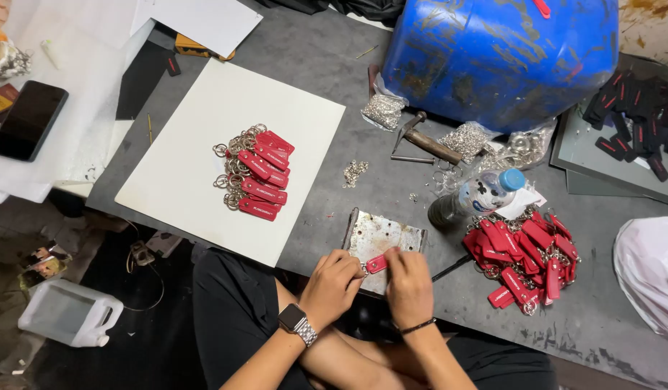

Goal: Assembling leather keychains by placing leather pieces on a metal jig and organizing them into piles.

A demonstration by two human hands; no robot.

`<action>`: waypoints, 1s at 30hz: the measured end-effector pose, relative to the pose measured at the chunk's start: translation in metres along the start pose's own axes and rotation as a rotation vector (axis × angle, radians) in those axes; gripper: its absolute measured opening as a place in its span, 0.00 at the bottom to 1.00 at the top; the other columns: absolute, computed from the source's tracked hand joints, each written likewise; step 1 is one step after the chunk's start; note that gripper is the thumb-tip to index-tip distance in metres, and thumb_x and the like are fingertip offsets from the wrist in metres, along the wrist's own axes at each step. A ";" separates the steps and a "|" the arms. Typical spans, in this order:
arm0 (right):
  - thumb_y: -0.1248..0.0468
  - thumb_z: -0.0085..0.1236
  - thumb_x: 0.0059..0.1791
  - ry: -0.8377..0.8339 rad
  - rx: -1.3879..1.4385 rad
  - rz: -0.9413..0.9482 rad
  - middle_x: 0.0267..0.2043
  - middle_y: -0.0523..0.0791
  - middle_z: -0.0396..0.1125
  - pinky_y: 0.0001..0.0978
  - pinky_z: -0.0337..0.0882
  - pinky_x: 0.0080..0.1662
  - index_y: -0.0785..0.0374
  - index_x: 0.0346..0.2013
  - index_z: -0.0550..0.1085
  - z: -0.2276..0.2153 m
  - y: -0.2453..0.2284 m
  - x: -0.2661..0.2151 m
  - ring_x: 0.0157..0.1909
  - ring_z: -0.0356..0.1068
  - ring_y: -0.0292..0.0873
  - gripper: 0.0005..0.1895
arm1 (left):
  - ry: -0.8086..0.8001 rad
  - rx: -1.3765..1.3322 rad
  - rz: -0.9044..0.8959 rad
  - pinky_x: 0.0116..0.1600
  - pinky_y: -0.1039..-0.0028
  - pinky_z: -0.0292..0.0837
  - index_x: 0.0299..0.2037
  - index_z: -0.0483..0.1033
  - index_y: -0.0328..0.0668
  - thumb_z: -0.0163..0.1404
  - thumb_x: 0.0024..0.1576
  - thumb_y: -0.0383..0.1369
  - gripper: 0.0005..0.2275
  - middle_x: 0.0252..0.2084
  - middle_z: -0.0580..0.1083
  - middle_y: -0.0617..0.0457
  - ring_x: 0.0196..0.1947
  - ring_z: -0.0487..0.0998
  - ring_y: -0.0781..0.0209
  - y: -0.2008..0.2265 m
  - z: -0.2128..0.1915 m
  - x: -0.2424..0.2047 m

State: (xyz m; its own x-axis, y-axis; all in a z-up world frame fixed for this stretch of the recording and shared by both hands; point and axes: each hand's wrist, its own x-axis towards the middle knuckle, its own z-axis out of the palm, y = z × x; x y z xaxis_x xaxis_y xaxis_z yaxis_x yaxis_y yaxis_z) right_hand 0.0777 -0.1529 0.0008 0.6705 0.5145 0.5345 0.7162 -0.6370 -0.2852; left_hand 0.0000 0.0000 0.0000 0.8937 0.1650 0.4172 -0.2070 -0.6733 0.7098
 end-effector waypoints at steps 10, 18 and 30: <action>0.71 0.59 0.45 0.034 -0.199 0.015 0.41 0.45 0.68 0.35 0.69 0.43 0.66 0.48 0.78 0.004 0.015 -0.017 0.39 0.65 0.47 0.16 | -0.007 0.029 -0.020 0.49 0.73 0.67 0.29 0.72 0.44 0.55 0.49 0.25 0.04 0.34 0.76 0.61 0.41 0.73 0.61 -0.001 0.000 0.000; 0.73 0.56 0.47 0.197 0.281 0.537 0.40 0.45 0.74 0.30 0.71 0.45 0.62 0.43 0.82 -0.023 0.012 -0.020 0.39 0.72 0.42 0.13 | -0.103 0.066 -0.093 0.55 0.69 0.64 0.44 0.76 0.47 0.57 0.50 0.30 0.12 0.45 0.73 0.58 0.47 0.71 0.58 0.000 0.001 -0.003; 0.73 0.53 0.49 0.180 0.735 0.966 0.42 0.46 0.76 0.23 0.71 0.41 0.71 0.43 0.82 -0.018 0.012 -0.058 0.37 0.74 0.38 0.12 | -0.010 0.626 0.268 0.48 0.63 0.63 0.32 0.75 0.45 0.52 0.56 0.31 0.02 0.30 0.74 0.52 0.35 0.69 0.55 -0.008 0.016 0.016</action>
State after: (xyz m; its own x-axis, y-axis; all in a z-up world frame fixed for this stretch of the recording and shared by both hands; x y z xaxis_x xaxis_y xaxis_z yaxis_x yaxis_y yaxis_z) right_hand 0.0437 -0.2005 -0.0192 0.9917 -0.1137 -0.0596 -0.0824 -0.2072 -0.9748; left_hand 0.0224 -0.0036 -0.0088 0.8481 -0.0701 0.5251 -0.1551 -0.9806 0.1196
